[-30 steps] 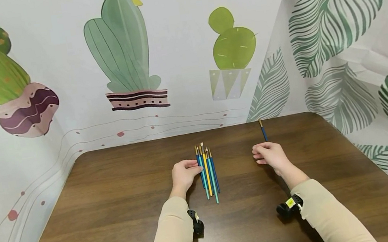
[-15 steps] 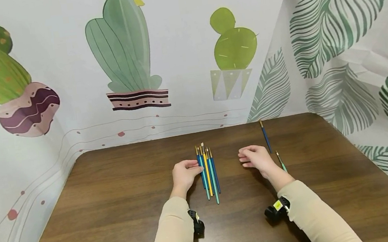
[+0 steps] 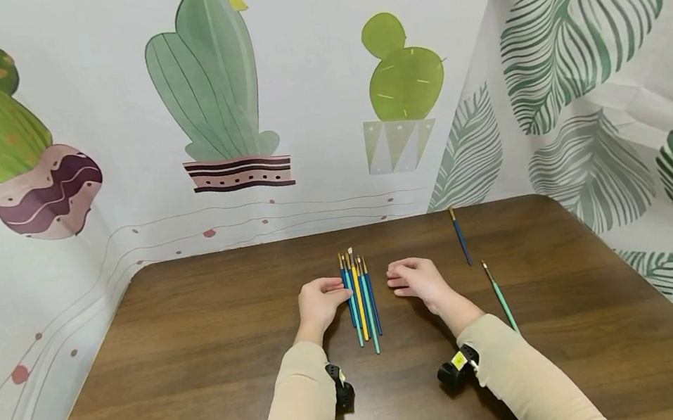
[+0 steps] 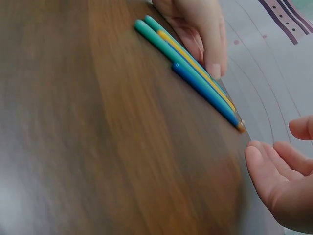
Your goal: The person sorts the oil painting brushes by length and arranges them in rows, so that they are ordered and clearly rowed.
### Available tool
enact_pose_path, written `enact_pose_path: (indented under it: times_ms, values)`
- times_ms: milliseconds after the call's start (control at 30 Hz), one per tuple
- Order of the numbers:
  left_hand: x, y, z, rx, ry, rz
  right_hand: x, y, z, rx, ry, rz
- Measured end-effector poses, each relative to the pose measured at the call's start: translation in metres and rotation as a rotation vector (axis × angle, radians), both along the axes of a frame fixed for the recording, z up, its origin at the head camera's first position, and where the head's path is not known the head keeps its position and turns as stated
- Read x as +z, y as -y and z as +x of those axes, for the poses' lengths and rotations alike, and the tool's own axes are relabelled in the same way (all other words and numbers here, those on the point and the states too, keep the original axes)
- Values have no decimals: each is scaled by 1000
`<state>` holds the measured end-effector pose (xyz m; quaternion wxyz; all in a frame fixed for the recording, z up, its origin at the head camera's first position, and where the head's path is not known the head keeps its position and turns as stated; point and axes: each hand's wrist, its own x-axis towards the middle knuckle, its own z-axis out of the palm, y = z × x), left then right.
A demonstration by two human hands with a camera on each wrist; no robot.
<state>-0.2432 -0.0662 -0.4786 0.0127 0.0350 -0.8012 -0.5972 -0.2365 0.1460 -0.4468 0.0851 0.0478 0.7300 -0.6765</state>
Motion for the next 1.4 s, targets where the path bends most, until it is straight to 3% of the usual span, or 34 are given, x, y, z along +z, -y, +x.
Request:
enact_pose_path:
  times_ms: [600,1033,1400]
  values:
    - [5,-1,3,4,-5,10,-6,26,-1,16,42,-51]
    - [6,-1,4,3,-11,4,-9,38,-7,-50,64,-64]
    - [6,-1,3,6,0,11,-7,47,-14,-69,32,72]
